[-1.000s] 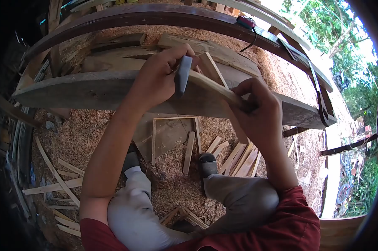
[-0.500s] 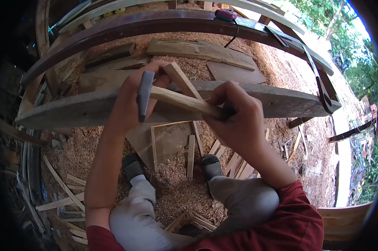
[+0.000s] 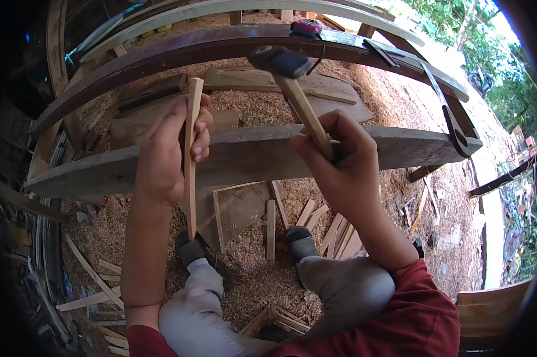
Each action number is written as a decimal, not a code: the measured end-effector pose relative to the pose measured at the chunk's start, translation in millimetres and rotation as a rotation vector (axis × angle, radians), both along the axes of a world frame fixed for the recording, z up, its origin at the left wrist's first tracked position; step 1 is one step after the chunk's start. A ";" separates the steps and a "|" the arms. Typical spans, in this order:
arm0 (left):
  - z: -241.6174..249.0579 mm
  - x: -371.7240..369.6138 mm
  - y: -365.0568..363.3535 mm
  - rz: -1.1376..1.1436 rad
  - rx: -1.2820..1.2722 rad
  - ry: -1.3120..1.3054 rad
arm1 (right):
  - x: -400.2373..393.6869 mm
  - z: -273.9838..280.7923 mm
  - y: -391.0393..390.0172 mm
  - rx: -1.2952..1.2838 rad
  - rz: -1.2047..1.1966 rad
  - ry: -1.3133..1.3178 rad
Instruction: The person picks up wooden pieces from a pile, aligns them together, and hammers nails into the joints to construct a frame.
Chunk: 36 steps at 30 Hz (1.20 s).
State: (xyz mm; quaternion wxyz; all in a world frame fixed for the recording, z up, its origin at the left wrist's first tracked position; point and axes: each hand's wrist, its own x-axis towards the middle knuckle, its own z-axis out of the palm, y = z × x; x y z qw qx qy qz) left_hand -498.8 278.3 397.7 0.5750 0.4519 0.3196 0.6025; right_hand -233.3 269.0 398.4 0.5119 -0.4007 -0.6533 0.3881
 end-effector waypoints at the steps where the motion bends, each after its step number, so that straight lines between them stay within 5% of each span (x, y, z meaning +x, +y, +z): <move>1: 2.2 1.0 -3.3 0.047 -0.072 0.044 | 2.5 -0.3 1.4 -0.003 -0.003 0.001; 5: 9.8 21.0 -13.6 0.120 -0.066 0.125 | 6.1 -0.8 3.4 -0.011 0.000 -0.065; 7: 9.5 26.0 -15.4 0.287 0.119 0.643 | 4.7 -3.2 4.6 -0.019 0.010 -0.081; 8: 9.0 25.7 -14.5 0.287 0.115 0.643 | 3.3 -6.1 6.1 -0.004 0.023 -0.038; 13: 5.8 23.0 -8.8 0.612 0.708 1.505 | 11.5 -10.4 9.5 0.115 0.018 -0.109; 22: -2.8 31.2 -4.7 0.613 0.649 1.581 | 25.9 -14.2 7.3 -0.138 0.063 -0.111; 34: 1.0 37.4 3.7 0.497 0.527 1.503 | 43.5 -2.0 1.9 0.030 -0.074 -0.378; 36: 3.5 37.6 2.0 0.475 0.500 1.507 | 45.0 -7.7 7.6 0.218 -0.034 -0.412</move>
